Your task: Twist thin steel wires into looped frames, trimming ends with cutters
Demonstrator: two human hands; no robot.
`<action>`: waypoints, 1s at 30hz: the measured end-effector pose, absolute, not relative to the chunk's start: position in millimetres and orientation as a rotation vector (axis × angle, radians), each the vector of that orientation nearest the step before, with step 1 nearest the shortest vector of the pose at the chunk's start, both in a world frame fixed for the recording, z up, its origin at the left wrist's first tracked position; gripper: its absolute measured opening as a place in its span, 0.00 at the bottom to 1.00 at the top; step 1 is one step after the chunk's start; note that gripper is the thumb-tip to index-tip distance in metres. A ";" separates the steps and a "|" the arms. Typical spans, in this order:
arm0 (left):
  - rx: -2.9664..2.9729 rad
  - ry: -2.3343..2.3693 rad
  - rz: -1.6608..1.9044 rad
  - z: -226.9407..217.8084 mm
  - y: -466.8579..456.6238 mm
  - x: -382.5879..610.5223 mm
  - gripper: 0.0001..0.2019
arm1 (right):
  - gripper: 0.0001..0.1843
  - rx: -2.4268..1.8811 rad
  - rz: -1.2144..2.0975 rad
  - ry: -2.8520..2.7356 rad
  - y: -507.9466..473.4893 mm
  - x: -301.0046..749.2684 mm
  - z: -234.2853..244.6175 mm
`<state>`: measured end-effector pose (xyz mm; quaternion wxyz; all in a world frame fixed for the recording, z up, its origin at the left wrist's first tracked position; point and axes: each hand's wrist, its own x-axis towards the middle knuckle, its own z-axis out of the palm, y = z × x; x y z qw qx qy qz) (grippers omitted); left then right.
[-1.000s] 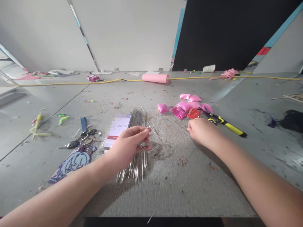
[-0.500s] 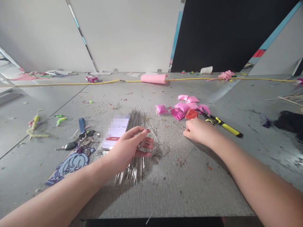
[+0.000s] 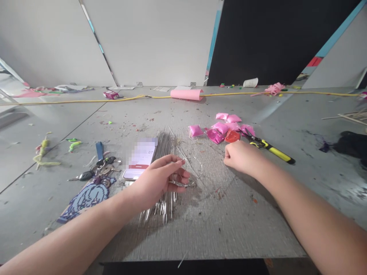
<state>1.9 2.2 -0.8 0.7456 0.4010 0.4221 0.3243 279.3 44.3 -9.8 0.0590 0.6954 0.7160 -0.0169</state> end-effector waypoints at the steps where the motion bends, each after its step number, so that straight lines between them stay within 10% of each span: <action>1: 0.874 0.919 0.709 -0.5 2.0 2.0 0.09 | 0.04 2.117 -0.056 2.157 46.3 279.4 -10.5; 18: 0.903 0.901 0.704 -0.4 1.7 0.7 0.08 | 0.05 2.386 -0.069 2.576 30.8 274.1 5.9; 25: 0.891 0.921 0.730 0.2 3.2 3.1 0.09 | 0.07 2.258 -1.315 2.807 9.6 249.0 0.0; 30: 0.890 0.882 0.770 -1.7 2.2 5.5 0.12 | 0.06 1.952 -1.595 2.807 -10.8 218.4 -2.5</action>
